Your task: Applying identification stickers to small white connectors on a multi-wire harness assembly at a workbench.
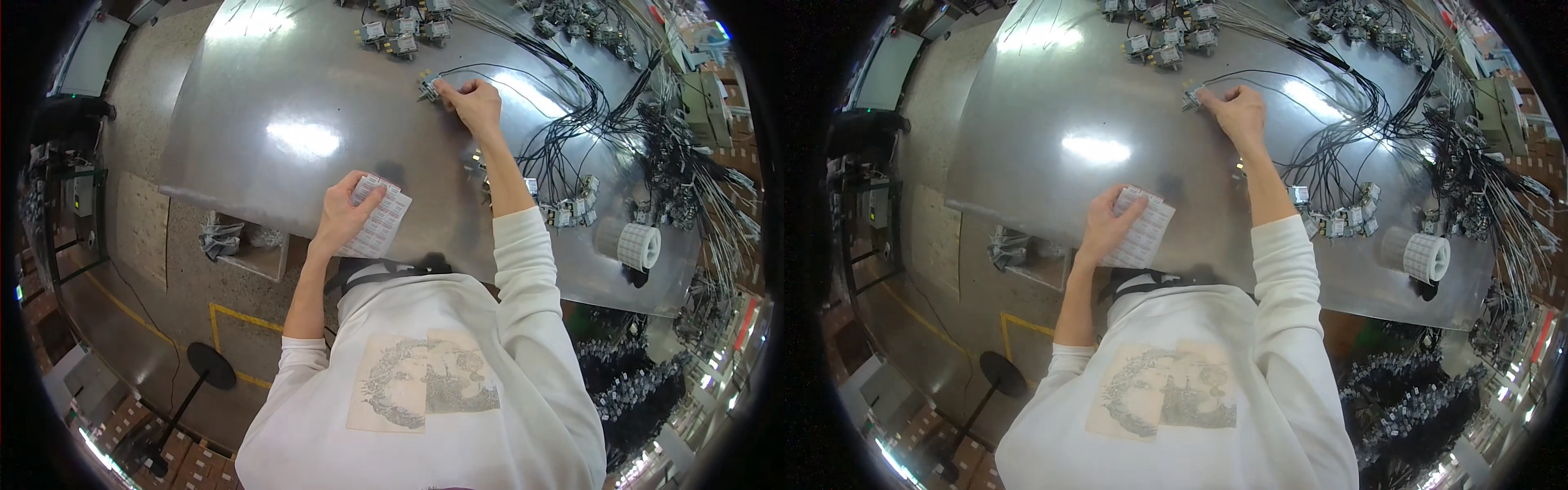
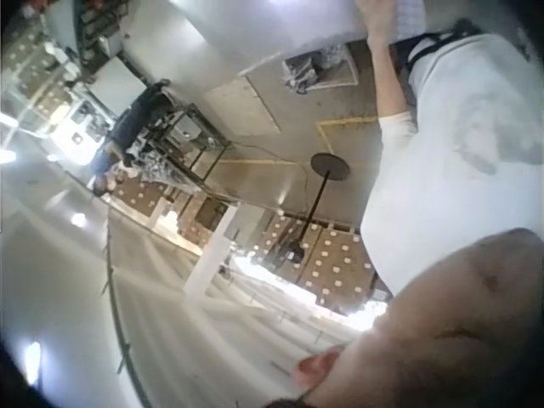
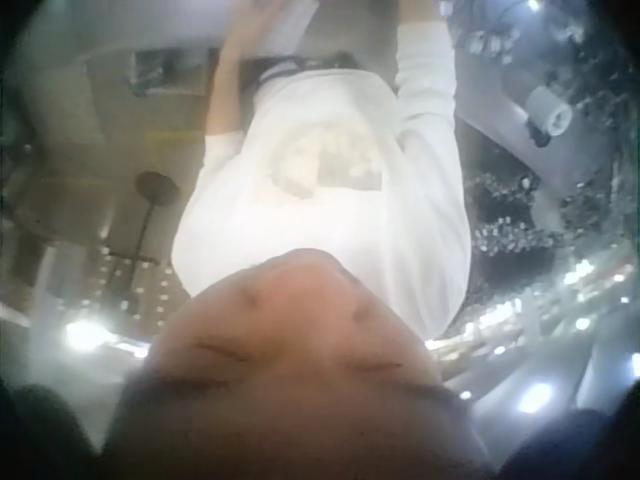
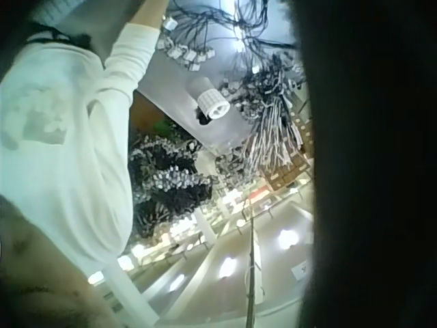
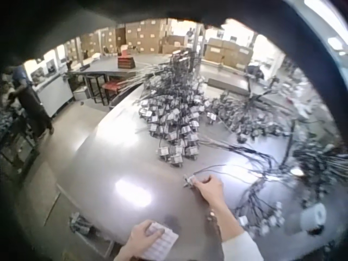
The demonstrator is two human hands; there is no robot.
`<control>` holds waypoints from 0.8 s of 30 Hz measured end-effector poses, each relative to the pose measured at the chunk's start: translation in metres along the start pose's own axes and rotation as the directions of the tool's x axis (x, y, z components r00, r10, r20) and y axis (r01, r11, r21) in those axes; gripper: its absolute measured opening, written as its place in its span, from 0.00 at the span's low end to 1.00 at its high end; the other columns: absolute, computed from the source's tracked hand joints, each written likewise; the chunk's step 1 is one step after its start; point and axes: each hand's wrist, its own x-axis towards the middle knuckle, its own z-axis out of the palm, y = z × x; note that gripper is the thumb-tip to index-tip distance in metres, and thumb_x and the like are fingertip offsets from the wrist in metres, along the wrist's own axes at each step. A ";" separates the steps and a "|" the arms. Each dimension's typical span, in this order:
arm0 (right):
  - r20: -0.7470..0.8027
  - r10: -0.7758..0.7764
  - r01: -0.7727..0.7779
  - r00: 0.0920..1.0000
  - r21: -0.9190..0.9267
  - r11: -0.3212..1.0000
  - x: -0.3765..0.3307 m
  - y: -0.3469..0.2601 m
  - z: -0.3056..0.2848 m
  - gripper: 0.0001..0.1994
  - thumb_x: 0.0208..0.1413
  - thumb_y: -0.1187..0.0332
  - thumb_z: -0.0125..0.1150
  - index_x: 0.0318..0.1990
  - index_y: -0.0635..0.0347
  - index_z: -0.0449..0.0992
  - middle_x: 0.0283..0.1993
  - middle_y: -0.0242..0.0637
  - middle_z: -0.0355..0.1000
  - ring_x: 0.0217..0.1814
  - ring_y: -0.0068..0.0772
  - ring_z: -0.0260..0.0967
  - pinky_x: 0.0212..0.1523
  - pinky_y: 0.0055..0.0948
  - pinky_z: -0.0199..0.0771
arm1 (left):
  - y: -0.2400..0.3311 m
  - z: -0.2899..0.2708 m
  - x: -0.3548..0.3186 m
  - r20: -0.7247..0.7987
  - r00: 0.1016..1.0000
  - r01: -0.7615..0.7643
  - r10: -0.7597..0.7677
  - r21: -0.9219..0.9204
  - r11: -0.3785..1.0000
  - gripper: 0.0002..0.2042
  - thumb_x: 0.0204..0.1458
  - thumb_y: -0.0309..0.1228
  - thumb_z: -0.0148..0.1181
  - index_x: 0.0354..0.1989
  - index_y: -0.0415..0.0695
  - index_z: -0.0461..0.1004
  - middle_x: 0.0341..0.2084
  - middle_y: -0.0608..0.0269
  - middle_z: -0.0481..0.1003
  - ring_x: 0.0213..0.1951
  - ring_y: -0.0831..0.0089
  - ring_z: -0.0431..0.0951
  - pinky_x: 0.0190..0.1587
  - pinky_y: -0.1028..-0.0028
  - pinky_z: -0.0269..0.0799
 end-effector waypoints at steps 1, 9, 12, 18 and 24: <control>-0.011 -0.006 0.006 1.000 0.007 1.000 0.003 0.001 -0.003 0.21 0.53 0.53 0.83 0.29 0.60 0.79 0.33 0.34 0.83 0.31 0.22 0.77 0.34 0.25 0.76 | 0.000 -0.001 -0.001 0.010 1.000 0.002 -0.002 -0.017 1.000 0.15 0.63 0.38 0.68 0.48 0.37 0.81 0.34 0.59 0.85 0.36 0.75 0.83 0.43 0.71 0.79; 0.285 -0.263 0.195 0.922 0.245 0.950 0.013 0.043 -0.091 0.08 0.51 0.73 0.77 0.36 0.65 0.84 0.34 0.36 0.83 0.37 0.27 0.81 0.38 0.28 0.80 | -0.001 -0.001 -0.004 -0.004 0.997 -0.072 0.072 0.041 0.997 0.15 0.62 0.37 0.68 0.49 0.37 0.81 0.37 0.56 0.86 0.40 0.70 0.84 0.46 0.67 0.78; 0.094 -0.350 0.347 0.932 0.040 0.937 0.011 0.073 -0.160 0.07 0.53 0.74 0.75 0.39 0.66 0.84 0.39 0.36 0.85 0.44 0.27 0.83 0.45 0.29 0.82 | -0.004 0.002 -0.004 -0.029 0.997 -0.075 0.077 0.080 0.994 0.15 0.62 0.36 0.69 0.49 0.37 0.81 0.37 0.57 0.85 0.39 0.71 0.83 0.46 0.67 0.78; -0.520 -0.223 0.153 0.824 -0.174 0.973 0.001 0.150 -0.235 0.23 0.54 0.61 0.77 0.54 0.62 0.80 0.45 0.40 0.83 0.50 0.38 0.81 0.53 0.36 0.80 | -0.003 0.003 -0.001 -0.044 0.986 -0.153 0.162 0.153 0.976 0.14 0.62 0.35 0.69 0.47 0.36 0.80 0.35 0.59 0.83 0.38 0.73 0.80 0.45 0.68 0.77; -0.276 0.175 -0.190 0.945 -0.030 0.981 0.021 0.190 -0.210 0.58 0.44 0.27 0.76 0.63 0.80 0.69 0.48 0.52 0.81 0.49 0.45 0.83 0.53 0.40 0.83 | 0.004 0.008 -0.001 -0.019 0.998 -0.052 0.055 0.126 0.991 0.13 0.63 0.34 0.69 0.47 0.36 0.80 0.36 0.62 0.82 0.38 0.77 0.79 0.43 0.71 0.76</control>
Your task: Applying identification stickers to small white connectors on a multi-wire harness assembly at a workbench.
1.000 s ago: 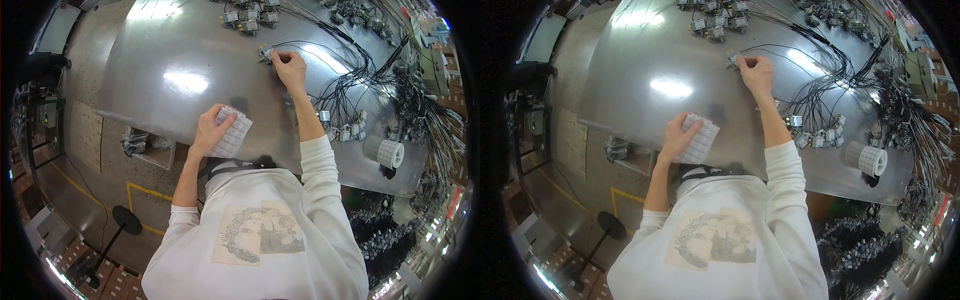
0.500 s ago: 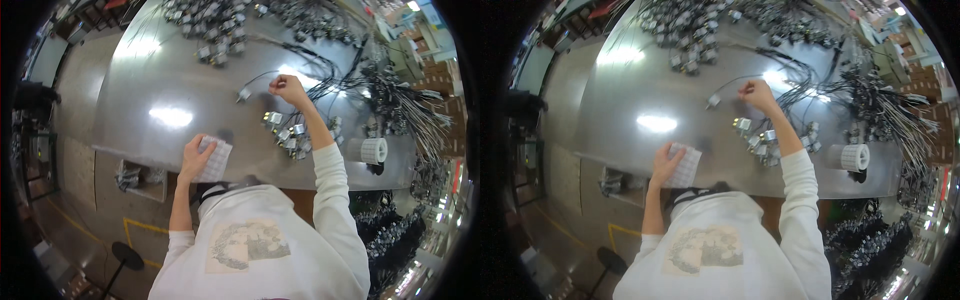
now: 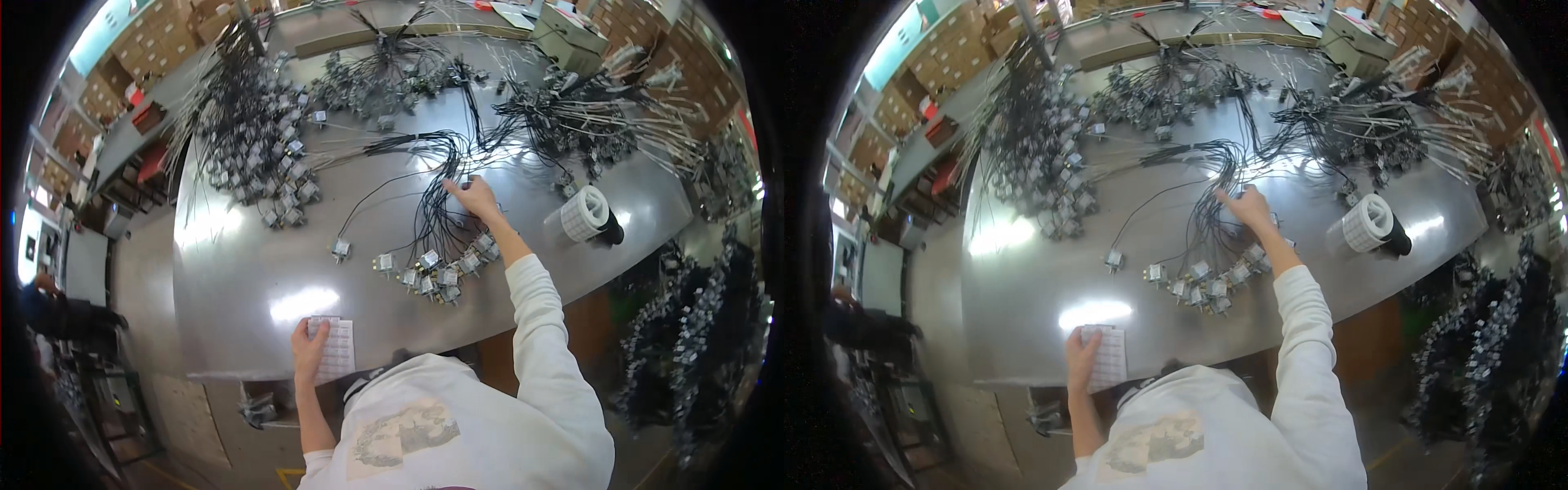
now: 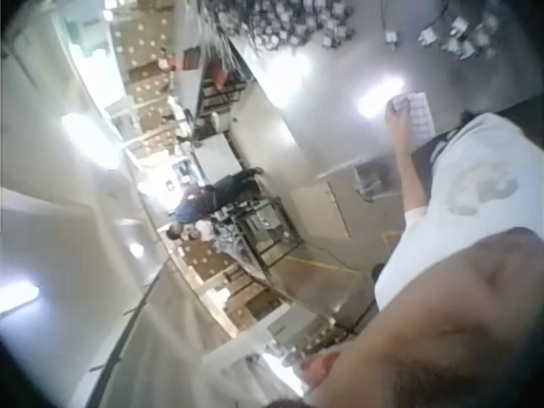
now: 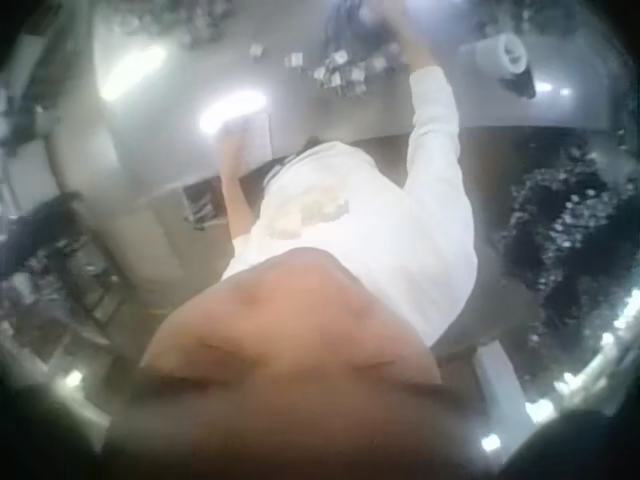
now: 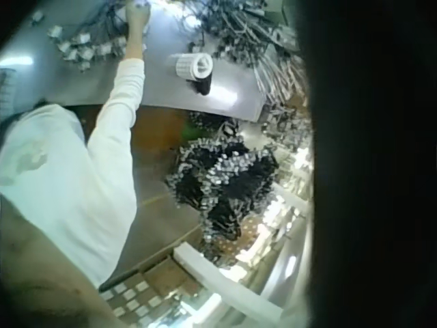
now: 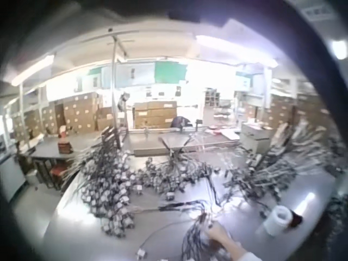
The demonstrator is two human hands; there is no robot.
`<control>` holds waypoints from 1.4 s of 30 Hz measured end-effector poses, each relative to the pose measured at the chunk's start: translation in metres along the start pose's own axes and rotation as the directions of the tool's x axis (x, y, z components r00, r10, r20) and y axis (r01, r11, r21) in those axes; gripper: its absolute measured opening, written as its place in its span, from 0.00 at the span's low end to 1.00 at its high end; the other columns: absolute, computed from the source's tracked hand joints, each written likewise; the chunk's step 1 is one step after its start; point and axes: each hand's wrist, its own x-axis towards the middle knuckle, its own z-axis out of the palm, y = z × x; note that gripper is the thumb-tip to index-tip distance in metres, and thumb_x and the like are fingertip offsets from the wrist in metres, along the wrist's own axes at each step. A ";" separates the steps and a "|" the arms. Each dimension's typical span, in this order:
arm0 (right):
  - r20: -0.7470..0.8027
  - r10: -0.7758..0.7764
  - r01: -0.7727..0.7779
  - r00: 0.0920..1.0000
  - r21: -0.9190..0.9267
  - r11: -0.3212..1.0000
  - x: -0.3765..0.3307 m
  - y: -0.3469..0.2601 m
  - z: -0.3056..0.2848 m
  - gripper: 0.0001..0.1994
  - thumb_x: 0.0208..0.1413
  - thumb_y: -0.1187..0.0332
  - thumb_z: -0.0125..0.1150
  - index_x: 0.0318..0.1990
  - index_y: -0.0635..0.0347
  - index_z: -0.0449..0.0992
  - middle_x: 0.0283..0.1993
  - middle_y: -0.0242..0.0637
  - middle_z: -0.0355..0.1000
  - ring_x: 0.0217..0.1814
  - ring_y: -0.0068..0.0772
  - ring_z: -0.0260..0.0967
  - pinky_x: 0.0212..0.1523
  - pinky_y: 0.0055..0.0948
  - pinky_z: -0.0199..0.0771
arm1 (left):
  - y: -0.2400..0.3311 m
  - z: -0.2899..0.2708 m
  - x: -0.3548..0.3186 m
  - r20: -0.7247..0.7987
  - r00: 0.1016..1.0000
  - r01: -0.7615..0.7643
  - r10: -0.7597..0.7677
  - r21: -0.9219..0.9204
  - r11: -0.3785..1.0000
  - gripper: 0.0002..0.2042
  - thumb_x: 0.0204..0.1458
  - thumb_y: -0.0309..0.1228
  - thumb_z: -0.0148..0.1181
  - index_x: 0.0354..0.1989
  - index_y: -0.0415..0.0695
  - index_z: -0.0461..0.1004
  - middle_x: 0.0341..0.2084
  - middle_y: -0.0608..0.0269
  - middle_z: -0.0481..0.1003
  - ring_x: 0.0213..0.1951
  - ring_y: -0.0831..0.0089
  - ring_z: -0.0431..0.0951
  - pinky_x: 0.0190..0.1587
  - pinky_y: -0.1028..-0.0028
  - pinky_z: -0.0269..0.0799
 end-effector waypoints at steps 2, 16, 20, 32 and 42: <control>-0.012 0.015 -0.014 1.000 0.085 0.996 0.012 -0.010 0.014 0.56 0.45 0.29 0.77 0.61 0.80 0.70 0.47 0.52 0.81 0.44 0.43 0.83 0.46 0.39 0.84 | -0.001 0.002 0.003 -0.008 1.000 0.016 -0.016 0.028 0.999 0.14 0.63 0.35 0.69 0.47 0.36 0.80 0.36 0.63 0.83 0.37 0.78 0.78 0.42 0.72 0.75; 0.037 -0.171 0.131 0.985 0.492 0.860 -0.033 -0.057 -0.014 0.20 0.63 0.54 0.68 0.34 0.67 0.81 0.28 0.36 0.81 0.26 0.28 0.81 0.30 0.32 0.81 | -0.001 0.008 0.002 -0.035 0.999 0.030 -0.032 -0.062 0.998 0.12 0.63 0.31 0.69 0.47 0.34 0.80 0.36 0.64 0.81 0.36 0.79 0.78 0.39 0.73 0.76; 0.029 -0.318 0.260 0.948 0.504 0.823 -0.087 -0.092 -0.062 0.17 0.65 0.59 0.69 0.44 0.69 0.77 0.29 0.37 0.81 0.30 0.27 0.82 0.32 0.30 0.80 | -0.001 0.005 0.002 -0.020 0.999 0.033 -0.034 -0.075 0.997 0.12 0.63 0.32 0.69 0.47 0.35 0.80 0.36 0.65 0.81 0.36 0.79 0.77 0.38 0.73 0.75; 0.389 -0.779 0.857 0.492 -0.061 0.511 -0.224 -0.196 -0.127 0.14 0.58 0.65 0.76 0.46 0.58 0.80 0.26 0.33 0.78 0.21 0.35 0.74 0.24 0.31 0.72 | 0.004 -0.001 0.004 -0.030 1.000 0.009 -0.009 0.007 1.000 0.12 0.62 0.32 0.68 0.46 0.35 0.80 0.35 0.62 0.82 0.38 0.76 0.78 0.43 0.71 0.76; 0.243 -0.969 0.984 -0.036 0.177 0.008 -0.250 -0.297 -0.128 0.07 0.51 0.74 0.80 0.31 0.55 0.84 0.42 0.28 0.87 0.32 0.27 0.83 0.30 0.27 0.81 | -0.009 -0.014 -0.014 -0.105 0.994 -0.045 0.032 -0.117 0.992 0.16 0.61 0.38 0.71 0.48 0.37 0.81 0.35 0.59 0.84 0.39 0.74 0.82 0.45 0.69 0.79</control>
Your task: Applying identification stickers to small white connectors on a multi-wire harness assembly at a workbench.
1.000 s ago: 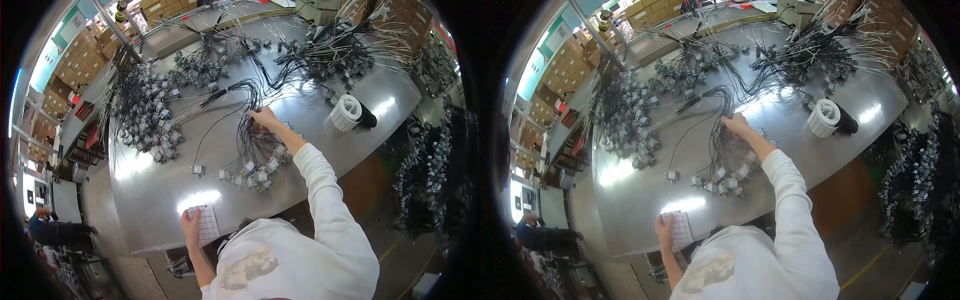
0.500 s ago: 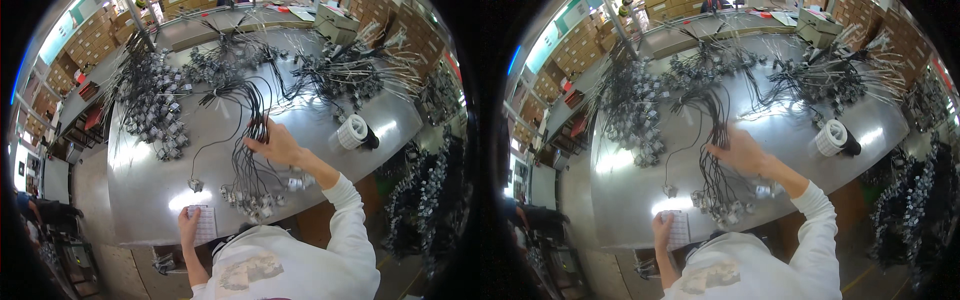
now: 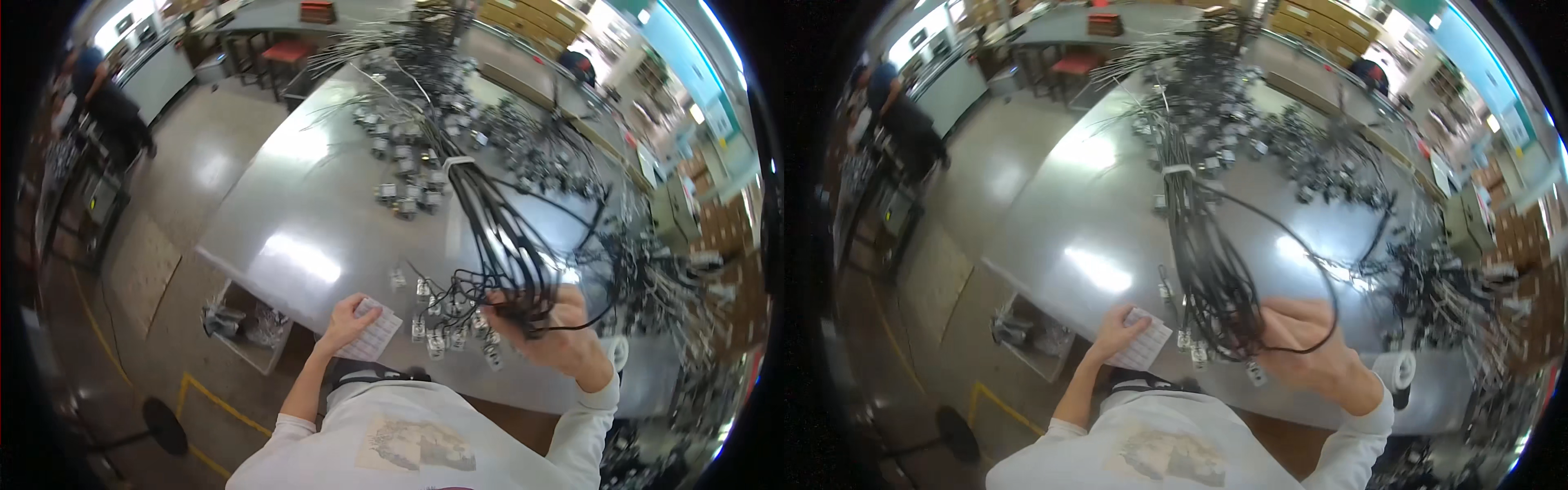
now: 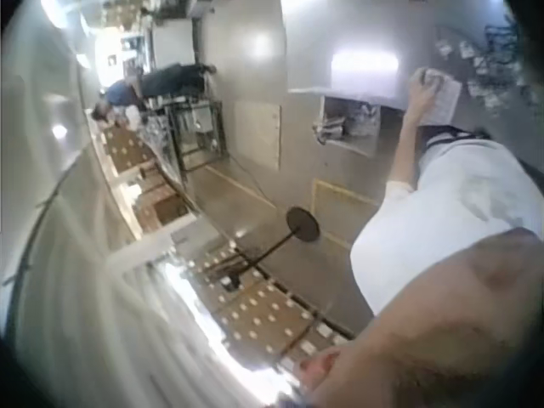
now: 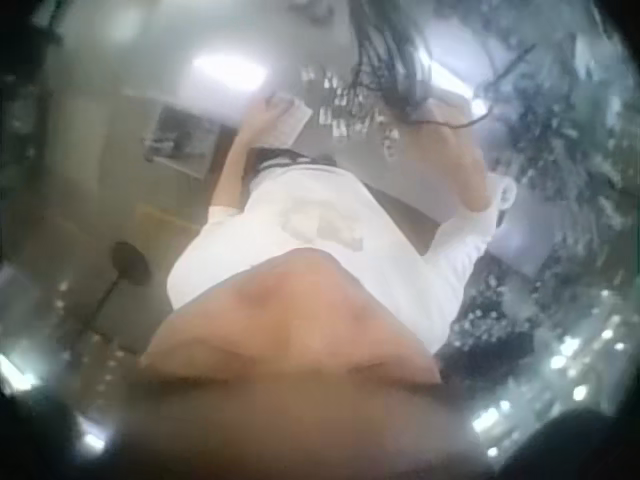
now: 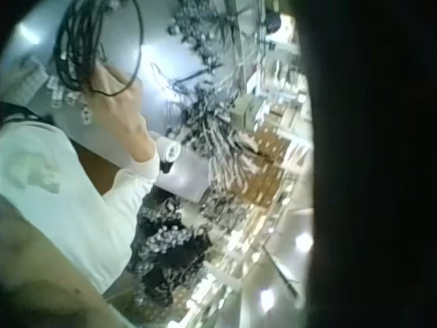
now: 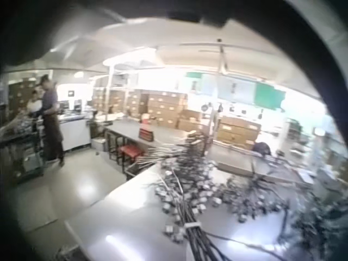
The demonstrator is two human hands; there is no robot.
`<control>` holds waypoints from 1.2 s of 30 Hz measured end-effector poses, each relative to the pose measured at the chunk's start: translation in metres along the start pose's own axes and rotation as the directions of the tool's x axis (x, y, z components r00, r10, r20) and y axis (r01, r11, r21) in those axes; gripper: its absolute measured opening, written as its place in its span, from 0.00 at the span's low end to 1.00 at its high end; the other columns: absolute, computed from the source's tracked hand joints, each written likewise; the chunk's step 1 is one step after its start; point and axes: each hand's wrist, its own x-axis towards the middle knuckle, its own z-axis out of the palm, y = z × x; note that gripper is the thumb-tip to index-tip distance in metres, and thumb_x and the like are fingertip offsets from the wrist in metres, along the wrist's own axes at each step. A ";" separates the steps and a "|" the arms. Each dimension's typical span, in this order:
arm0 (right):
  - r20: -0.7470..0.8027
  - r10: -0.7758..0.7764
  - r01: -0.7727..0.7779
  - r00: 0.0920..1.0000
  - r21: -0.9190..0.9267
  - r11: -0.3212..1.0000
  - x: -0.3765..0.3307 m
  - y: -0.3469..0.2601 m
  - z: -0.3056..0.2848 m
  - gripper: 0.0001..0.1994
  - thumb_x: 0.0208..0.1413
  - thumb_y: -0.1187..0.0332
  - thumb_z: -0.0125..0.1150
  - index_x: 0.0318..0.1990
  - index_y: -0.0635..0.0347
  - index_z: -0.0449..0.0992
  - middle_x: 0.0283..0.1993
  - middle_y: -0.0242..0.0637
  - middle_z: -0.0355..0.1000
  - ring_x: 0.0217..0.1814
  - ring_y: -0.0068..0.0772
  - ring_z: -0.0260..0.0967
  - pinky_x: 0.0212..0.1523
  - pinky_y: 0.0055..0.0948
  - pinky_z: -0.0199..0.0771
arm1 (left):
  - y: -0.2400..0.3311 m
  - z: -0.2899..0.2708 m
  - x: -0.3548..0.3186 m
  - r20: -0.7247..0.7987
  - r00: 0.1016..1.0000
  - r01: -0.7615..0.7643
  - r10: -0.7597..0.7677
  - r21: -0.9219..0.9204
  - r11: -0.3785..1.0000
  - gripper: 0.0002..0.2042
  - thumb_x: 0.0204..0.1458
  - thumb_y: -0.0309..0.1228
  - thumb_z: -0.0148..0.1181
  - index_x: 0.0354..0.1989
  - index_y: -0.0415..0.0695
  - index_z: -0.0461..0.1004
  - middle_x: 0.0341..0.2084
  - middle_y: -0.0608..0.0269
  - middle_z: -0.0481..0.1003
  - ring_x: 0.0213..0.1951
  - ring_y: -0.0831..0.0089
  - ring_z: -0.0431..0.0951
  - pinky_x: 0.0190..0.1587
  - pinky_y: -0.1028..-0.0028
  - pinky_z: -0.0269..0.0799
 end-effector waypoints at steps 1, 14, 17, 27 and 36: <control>-0.034 -0.077 0.075 0.996 -0.048 0.996 0.012 0.002 -0.002 0.06 0.52 0.76 0.79 0.33 0.57 0.85 0.42 0.30 0.87 0.35 0.27 0.84 0.36 0.26 0.82 | -0.002 0.000 -0.004 0.011 0.999 0.034 -0.034 -0.006 0.999 0.16 0.61 0.38 0.71 0.47 0.37 0.82 0.35 0.59 0.84 0.39 0.75 0.82 0.45 0.68 0.79; -0.342 0.445 -0.295 0.828 0.410 0.863 0.175 0.191 0.092 0.21 0.61 0.66 0.76 0.56 0.66 0.75 0.41 0.40 0.83 0.36 0.31 0.84 0.38 0.30 0.81 | -0.010 0.002 -0.013 -0.038 0.999 -0.018 0.019 0.021 1.000 0.15 0.61 0.39 0.72 0.47 0.39 0.82 0.34 0.61 0.84 0.38 0.73 0.83 0.44 0.69 0.79; -0.319 0.615 -0.377 0.721 0.564 0.734 0.182 0.258 0.133 0.35 0.60 0.62 0.78 0.67 0.67 0.63 0.48 0.42 0.83 0.49 0.32 0.82 0.49 0.30 0.80 | -0.006 0.000 -0.011 0.010 0.999 0.032 -0.031 -0.017 0.999 0.16 0.61 0.39 0.70 0.48 0.40 0.81 0.35 0.57 0.85 0.37 0.73 0.83 0.44 0.68 0.79; 0.140 0.339 -0.337 0.930 -0.034 0.941 0.092 0.245 0.230 0.46 0.59 0.49 0.71 0.82 0.44 0.54 0.84 0.51 0.48 0.86 0.64 0.41 0.81 0.68 0.44 | -0.003 0.006 -0.001 0.018 0.997 0.075 -0.076 0.077 0.994 0.17 0.60 0.40 0.72 0.48 0.38 0.81 0.36 0.53 0.86 0.39 0.68 0.86 0.45 0.67 0.80; -0.038 0.479 -0.477 0.877 -0.187 0.859 0.065 0.221 0.337 0.42 0.59 0.47 0.70 0.80 0.20 0.57 0.86 0.42 0.37 0.88 0.56 0.28 0.66 1.00 0.34 | -0.007 0.010 0.007 0.044 0.987 0.148 -0.154 0.109 0.983 0.16 0.59 0.37 0.74 0.46 0.37 0.83 0.34 0.58 0.86 0.37 0.75 0.84 0.44 0.70 0.80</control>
